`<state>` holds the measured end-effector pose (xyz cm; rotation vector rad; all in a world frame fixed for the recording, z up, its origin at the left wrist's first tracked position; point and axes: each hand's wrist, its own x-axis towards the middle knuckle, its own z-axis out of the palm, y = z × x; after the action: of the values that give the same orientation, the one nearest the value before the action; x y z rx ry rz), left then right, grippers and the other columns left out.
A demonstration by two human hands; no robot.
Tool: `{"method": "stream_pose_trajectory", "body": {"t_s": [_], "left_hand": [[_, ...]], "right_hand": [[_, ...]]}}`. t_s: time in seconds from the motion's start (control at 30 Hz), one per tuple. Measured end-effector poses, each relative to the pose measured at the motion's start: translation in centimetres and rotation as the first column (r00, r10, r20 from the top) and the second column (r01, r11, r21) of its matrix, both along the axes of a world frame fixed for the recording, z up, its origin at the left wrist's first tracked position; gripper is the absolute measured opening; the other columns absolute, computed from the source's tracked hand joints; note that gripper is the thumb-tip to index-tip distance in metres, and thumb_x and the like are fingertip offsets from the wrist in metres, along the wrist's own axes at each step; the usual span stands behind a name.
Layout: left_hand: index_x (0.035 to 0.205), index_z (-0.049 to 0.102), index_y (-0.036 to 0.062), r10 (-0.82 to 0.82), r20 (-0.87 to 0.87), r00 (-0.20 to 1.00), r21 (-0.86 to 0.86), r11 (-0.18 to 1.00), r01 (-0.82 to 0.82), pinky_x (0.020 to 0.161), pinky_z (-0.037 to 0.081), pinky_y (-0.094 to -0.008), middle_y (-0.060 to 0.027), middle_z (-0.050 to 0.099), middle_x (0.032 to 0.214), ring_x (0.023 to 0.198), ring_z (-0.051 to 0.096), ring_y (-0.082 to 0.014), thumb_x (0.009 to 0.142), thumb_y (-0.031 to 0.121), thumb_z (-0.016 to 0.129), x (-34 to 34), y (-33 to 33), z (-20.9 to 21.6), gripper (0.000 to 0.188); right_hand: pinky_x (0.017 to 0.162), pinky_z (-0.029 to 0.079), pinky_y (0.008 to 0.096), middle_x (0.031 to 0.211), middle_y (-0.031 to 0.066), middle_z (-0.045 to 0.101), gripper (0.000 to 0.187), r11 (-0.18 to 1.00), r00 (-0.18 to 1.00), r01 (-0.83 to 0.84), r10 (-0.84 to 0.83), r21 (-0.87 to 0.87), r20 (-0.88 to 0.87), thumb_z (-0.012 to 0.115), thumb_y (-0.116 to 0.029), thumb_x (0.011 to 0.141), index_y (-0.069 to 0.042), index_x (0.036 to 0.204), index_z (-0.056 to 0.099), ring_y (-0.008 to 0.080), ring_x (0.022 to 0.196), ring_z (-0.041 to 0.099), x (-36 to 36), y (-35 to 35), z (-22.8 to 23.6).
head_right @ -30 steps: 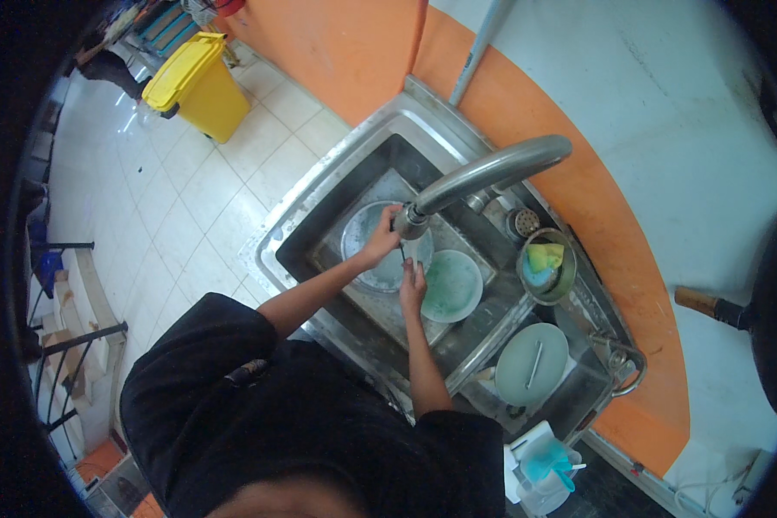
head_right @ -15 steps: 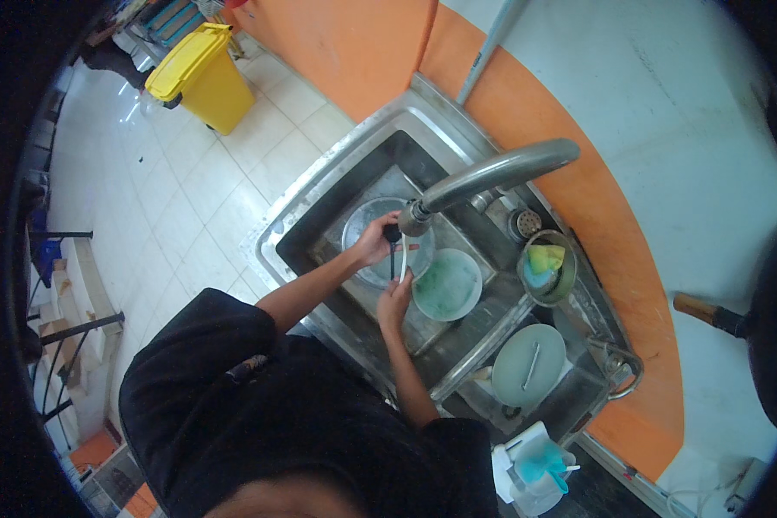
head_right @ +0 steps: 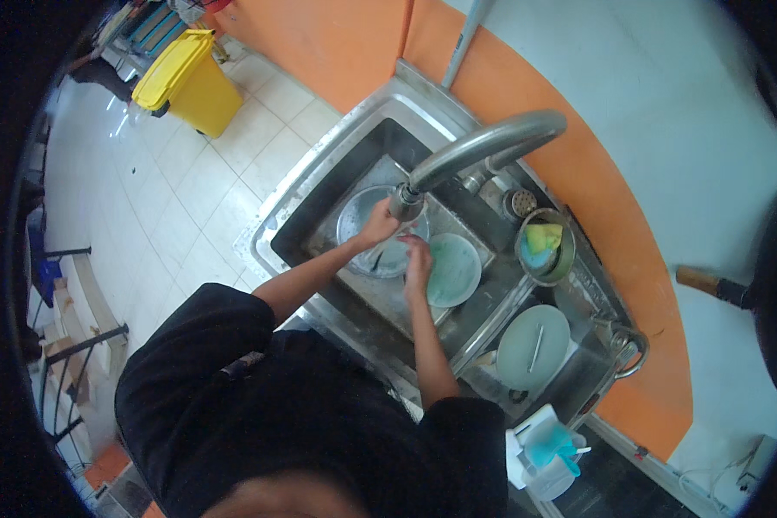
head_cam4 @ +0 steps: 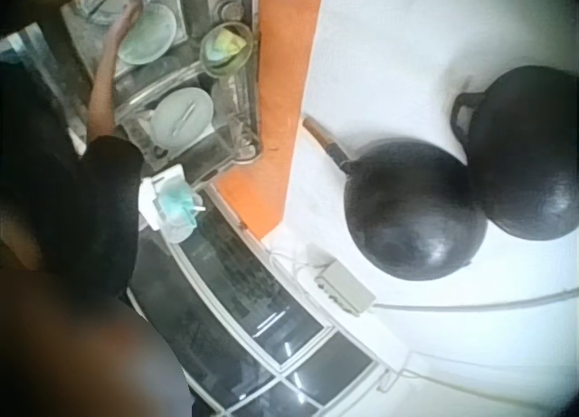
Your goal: The person washes a white cutting board, a black pot, a metal bowl, a white ladle, and a green ladle in a double-basin stainless steel sink using a yellow sponge and running water. The person scrubs and rinses each item and places them in the adjacent basin.
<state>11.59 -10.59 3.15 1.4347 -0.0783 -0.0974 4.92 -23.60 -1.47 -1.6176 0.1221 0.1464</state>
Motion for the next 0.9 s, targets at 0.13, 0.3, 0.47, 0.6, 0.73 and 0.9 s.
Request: {"method": "stream_pose_trajectory", "body": {"t_s": [0.13,0.3,0.47,0.6,0.73,0.9], "left_hand": [[0.116,0.055,0.0085,-0.248,0.351,0.903,0.291,0.945,0.146,0.069,0.050,-0.0283,-0.0087,0.059,0.099,0.088,0.058,-0.0178,0.077,-0.008,0.046,0.3,-0.3,1.7,0.043],[0.112,0.057,0.0078,-0.367,0.384,0.847,0.507,0.851,0.138,0.092,0.039,-0.0366,-0.0149,0.056,0.107,0.100,0.052,-0.0330,0.067,-0.004,0.049,-0.4,1.7,3.3,0.047],[0.103,0.059,0.0046,-0.171,0.252,0.952,0.542,0.840,0.007,0.078,0.047,-0.0333,-0.0117,0.054,0.105,0.098,0.053,-0.0240,0.075,-0.007,0.048,-3.6,7.4,4.4,0.032],[0.100,0.061,0.0036,0.018,0.199,0.980,0.488,0.865,-0.115,0.071,0.050,-0.0275,-0.0107,0.054,0.103,0.094,0.056,-0.0202,0.074,-0.013,0.040,-6.1,11.3,6.4,0.038],[0.098,0.061,0.0010,0.110,0.214,0.971,0.403,0.895,-0.190,0.069,0.050,-0.0271,-0.0113,0.054,0.103,0.092,0.056,-0.0206,0.077,-0.009,0.043,-7.0,11.8,6.0,0.029],[0.096,0.061,0.0011,0.171,0.209,0.963,0.299,0.926,-0.229,0.068,0.049,-0.0257,-0.0109,0.054,0.102,0.090,0.055,-0.0191,0.082,-0.005,0.045,-7.6,11.0,5.3,0.022]], "right_hand": [[0.090,0.038,0.0397,0.107,0.0151,0.053,0.028,0.940,0.999,0.018,-0.034,-0.340,-0.040,0.056,-0.015,0.079,-0.002,0.104,0.053,0.0315,0.103,0.049,1.0,-1.9,-6.6],[0.088,0.038,0.0474,0.097,0.0198,0.058,0.031,0.566,0.946,0.065,0.227,-0.822,0.231,0.061,-0.019,0.075,-0.004,0.102,0.058,0.0375,0.095,0.053,1.1,3.5,-15.1],[0.090,0.038,0.0473,0.103,0.0215,0.060,0.042,0.751,0.838,-0.515,0.542,-0.414,-0.058,0.057,-0.037,0.080,-0.005,0.108,0.059,0.0398,0.098,0.055,2.1,7.4,-18.4],[0.094,0.036,0.0443,0.117,0.0228,0.053,0.052,0.584,0.651,-0.759,0.691,-0.290,-0.312,0.056,-0.038,0.082,-0.001,0.118,0.050,0.0383,0.109,0.049,6.0,8.1,-19.8],[0.095,0.035,0.0438,0.122,0.0232,0.049,0.056,0.781,0.952,-0.303,0.268,-0.546,-0.145,0.056,-0.038,0.082,0.000,0.122,0.046,0.0375,0.112,0.047,7.5,11.9,-19.4],[0.096,0.034,0.0466,0.122,0.0230,0.048,0.061,0.717,0.746,-0.618,0.664,-0.322,0.050,0.058,-0.040,0.081,-0.001,0.126,0.043,0.0370,0.112,0.047,0.5,8.1,-11.7]]}}
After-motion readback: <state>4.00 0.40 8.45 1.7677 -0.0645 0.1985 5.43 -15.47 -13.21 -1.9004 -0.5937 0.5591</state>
